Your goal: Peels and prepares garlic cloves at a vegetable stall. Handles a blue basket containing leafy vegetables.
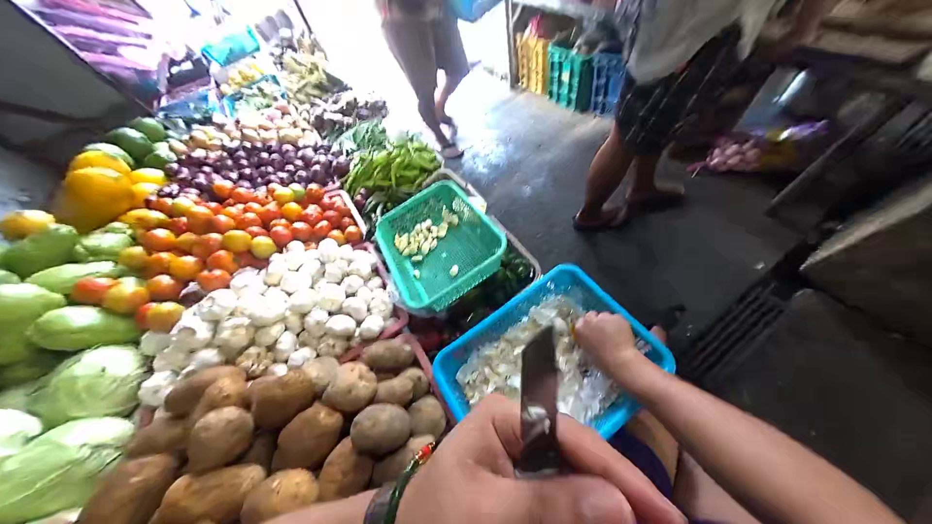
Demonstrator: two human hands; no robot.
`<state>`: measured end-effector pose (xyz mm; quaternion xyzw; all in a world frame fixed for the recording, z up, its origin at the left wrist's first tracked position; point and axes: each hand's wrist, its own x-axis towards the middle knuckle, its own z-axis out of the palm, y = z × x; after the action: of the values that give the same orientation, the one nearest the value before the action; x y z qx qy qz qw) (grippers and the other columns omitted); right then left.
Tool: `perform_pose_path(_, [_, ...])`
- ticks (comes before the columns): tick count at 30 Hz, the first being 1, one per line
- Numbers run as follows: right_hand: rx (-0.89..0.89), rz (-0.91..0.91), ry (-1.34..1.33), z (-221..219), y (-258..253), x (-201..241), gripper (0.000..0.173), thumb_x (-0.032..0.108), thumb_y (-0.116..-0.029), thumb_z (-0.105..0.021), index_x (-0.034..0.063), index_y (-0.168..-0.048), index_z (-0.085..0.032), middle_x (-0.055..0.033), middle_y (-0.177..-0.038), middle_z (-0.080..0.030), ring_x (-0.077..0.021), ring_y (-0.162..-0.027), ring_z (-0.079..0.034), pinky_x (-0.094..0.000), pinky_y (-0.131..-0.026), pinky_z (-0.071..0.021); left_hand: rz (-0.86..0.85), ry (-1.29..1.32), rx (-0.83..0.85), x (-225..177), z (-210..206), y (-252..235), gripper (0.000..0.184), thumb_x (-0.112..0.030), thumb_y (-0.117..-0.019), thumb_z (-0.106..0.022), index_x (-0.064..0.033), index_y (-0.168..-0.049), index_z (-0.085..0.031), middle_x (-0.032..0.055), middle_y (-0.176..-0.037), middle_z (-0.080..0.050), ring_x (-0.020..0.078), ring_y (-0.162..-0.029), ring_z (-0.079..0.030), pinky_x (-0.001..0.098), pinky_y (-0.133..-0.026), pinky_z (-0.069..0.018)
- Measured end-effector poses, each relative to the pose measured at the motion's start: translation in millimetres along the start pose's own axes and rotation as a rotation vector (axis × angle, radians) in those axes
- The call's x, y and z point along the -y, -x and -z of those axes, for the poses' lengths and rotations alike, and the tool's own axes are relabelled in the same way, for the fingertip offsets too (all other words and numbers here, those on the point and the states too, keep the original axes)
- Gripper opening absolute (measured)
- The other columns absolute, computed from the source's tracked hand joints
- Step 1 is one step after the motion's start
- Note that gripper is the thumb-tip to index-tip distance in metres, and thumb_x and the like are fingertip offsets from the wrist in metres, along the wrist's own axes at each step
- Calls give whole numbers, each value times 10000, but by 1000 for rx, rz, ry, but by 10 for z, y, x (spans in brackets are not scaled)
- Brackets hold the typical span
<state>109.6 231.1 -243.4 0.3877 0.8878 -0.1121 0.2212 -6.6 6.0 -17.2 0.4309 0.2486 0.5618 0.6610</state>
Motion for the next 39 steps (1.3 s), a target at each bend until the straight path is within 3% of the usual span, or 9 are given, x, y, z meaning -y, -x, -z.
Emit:
perform_pose_path(5, [87,-130,20,222,-47,145,218,48,-964,-547,-49,-1092,-694,-241,-1177,-683,-432,-1085,-667,-616,-833,-545,260,-6,-407,211,332,-144,193,-225,-1036,-572,-103,-1101,-706,-45,-649,-543,8,-435,-413,160,-406,-381])
perform_pose_path(9, [141,-111,-3,1020,106,347,261,104,-940,-624,-49,-1145,-678,-261,-1244,-650,-452,-1159,-631,-647,-873,-530,351,-60,-607,232,471,-149,226,-214,-1063,-529,-70,-1127,-690,-26,-645,-498,33,-413,-364,174,-381,-345])
perform_pose_path(12, [-61,99,-303,1635,-21,322,362,320,-921,-700,27,-1133,-709,-231,-1155,-685,-418,-1096,-657,-662,-896,-514,295,-40,-662,251,527,-97,241,-205,-1071,-505,-51,-1122,-683,-27,-620,-476,33,-402,-361,179,-369,-348])
perform_pose_path(15, [-220,257,-846,1904,-74,340,524,391,-936,-732,65,-1333,-629,-176,-1164,-691,-309,-1004,-684,-538,-905,-547,249,4,-724,308,531,-70,222,-207,-1071,-521,-47,-1087,-674,-22,-601,-462,39,-398,-359,185,-363,-347])
perform_pose_path(17, [-229,265,-1204,1822,23,388,471,247,-981,-674,46,-1387,-547,-146,-1149,-670,-223,-902,-666,-415,-786,-556,225,28,-764,358,529,-65,211,-231,-1067,-539,-60,-1003,-646,-25,-580,-441,44,-392,-360,191,-358,-352])
perform_pose_path(21, [-52,271,-1659,1135,331,320,360,-25,-993,-530,-43,-1351,-500,-159,-1222,-645,-227,-1006,-686,-383,-891,-580,273,40,-874,533,609,-120,410,-391,-1086,-484,-101,-800,-527,-28,-547,-398,69,-382,-351,217,-364,-363])
perform_pose_path(27, [-218,296,-1979,543,1073,281,260,5,-986,-598,-53,-1239,-596,-157,-1096,-702,-230,-962,-707,-385,-874,-600,277,-323,-884,933,668,-320,279,-291,-1088,-507,-85,-1233,-626,16,-788,-588,61,-435,-359,214,-395,-336])
perform_pose_path(33, [-315,330,-2189,271,1491,234,158,41,-1024,-578,-25,-1145,-656,-160,-1022,-721,-193,-796,-712,-312,-635,-604,105,-460,-650,1103,413,-338,291,-219,-1088,-477,-53,-1222,-675,22,-858,-647,48,-466,-399,200,-417,-358])
perform_pose_path(39, [-424,368,-1924,88,1652,43,421,24,-932,-709,-7,-1337,-597,-124,-1100,-711,-176,-875,-701,-314,-791,-611,30,-734,-529,1239,352,-325,367,-212,-1020,-592,-26,-1337,-584,-14,-855,-634,43,-563,-487,205,-492,-421])
